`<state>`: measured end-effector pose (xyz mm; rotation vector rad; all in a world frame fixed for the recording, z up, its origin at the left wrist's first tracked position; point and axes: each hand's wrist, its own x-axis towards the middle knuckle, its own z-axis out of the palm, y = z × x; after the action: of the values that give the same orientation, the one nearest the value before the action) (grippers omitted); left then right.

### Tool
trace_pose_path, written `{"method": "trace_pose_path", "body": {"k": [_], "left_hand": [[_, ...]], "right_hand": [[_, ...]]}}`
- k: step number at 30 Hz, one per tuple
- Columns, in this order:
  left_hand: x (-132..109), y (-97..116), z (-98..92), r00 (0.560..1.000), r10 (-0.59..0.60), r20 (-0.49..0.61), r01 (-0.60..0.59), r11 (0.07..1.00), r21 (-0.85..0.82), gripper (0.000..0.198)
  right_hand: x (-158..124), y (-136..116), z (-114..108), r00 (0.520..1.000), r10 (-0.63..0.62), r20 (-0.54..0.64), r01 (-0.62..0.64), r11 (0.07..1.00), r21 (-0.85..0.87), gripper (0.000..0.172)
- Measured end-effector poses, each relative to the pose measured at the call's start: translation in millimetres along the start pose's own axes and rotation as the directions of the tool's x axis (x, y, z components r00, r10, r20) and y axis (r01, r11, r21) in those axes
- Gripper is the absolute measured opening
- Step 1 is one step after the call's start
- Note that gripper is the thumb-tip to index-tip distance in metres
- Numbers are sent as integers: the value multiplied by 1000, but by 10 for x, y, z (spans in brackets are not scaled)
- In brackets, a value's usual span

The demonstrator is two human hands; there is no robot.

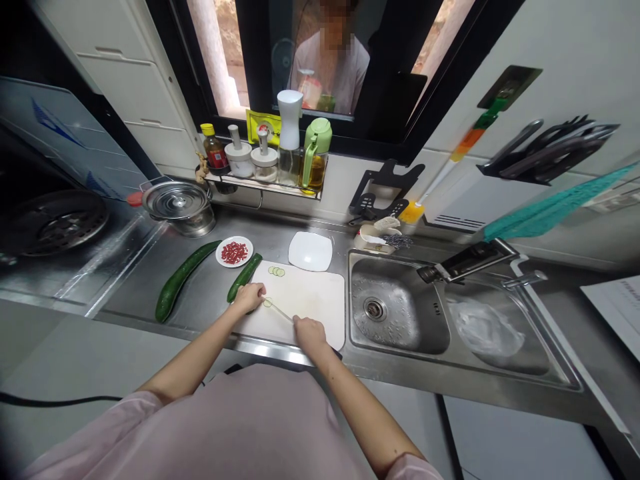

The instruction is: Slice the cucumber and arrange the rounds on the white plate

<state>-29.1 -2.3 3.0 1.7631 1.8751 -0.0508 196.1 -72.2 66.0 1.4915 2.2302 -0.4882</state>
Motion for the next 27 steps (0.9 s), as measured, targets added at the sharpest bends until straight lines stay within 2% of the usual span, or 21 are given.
{"method": "trace_pose_path", "body": {"k": [16,27], "left_hand": [[-25,54,-33,1000,-15,9,15,1000,22,14],[-32,57,-12,999,-38,-5,38,999,34,14]], "right_hand": [[12,-105,-96,999,10,53,-9,1000,-18,36],[-11,-29,3,999,-7,32,8,999,-34,35]]}}
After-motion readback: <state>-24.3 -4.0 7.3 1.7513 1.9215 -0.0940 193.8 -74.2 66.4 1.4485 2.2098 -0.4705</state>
